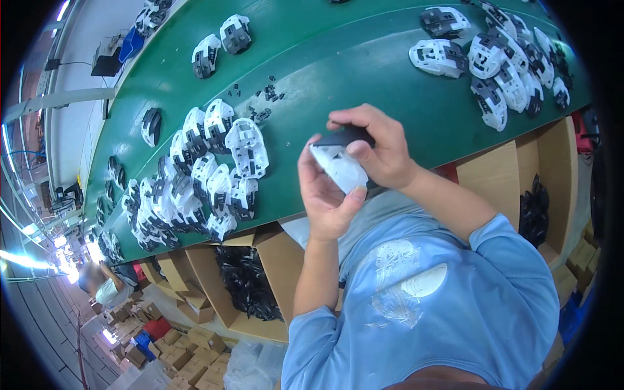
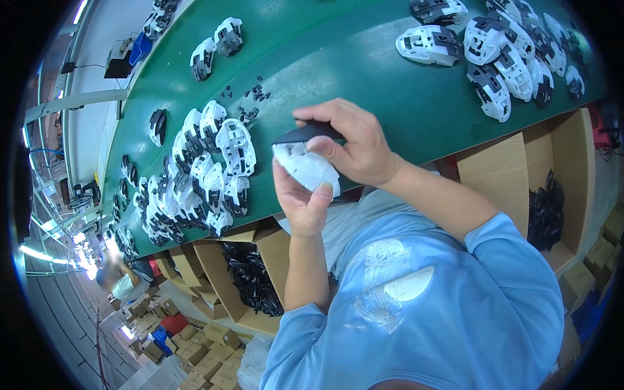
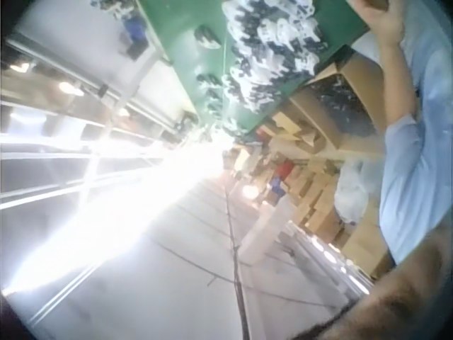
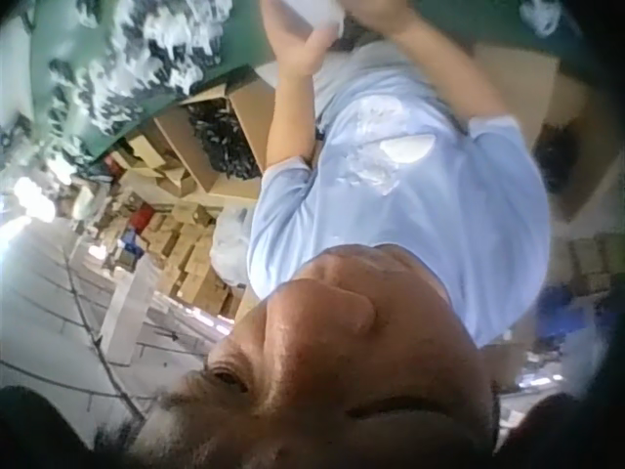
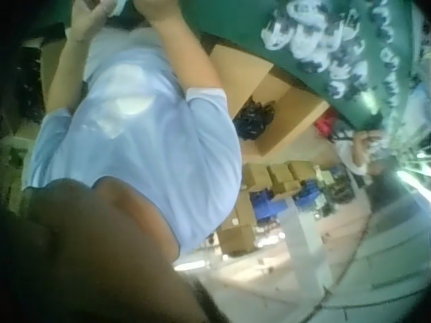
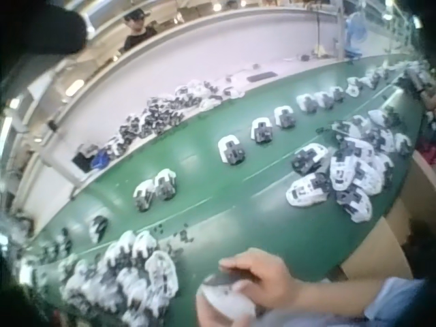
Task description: The person assembles computer mouse shells by taking components from the conveyor table and a box, attaching side panels onto the mouse frames by hand, and placing the assembled pieces onto the conveyor belt.
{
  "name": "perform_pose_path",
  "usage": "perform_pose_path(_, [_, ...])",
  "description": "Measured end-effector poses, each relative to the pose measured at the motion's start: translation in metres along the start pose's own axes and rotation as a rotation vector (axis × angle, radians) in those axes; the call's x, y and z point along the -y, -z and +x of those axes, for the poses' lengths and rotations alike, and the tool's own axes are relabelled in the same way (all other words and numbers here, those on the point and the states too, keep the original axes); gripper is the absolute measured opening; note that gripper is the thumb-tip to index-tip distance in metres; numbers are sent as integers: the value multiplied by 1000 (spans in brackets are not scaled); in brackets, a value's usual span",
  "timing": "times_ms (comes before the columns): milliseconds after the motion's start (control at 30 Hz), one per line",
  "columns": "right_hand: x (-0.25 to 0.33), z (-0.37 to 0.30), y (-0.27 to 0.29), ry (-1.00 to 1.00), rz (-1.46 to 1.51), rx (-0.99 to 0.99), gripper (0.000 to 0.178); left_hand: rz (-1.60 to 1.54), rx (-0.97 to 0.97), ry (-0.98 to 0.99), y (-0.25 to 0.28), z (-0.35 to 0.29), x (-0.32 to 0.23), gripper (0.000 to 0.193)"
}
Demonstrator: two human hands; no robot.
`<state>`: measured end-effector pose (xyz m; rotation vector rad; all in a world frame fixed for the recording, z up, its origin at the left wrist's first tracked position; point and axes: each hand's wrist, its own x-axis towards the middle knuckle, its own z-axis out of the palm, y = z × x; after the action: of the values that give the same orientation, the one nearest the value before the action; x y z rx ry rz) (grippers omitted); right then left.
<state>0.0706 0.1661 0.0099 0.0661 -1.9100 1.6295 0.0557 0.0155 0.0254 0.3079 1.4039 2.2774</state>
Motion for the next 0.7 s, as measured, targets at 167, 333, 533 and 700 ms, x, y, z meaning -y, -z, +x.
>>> perform_pose_path(167, [24,5,5,-19,170,18,41,-13,-110,-189,23,6,7,97])
perform_pose_path(333, [21,1,-8,163,24,77,35,-5,-284,-289,11,-4,12,103])
perform_pose_path(533, [24,-8,-13,-7,140,174,36,133,-254,-500,18,-2,29,82])
perform_pose_path(700, [31,-20,-16,-184,257,78,31,294,-310,-638,18,4,32,71])
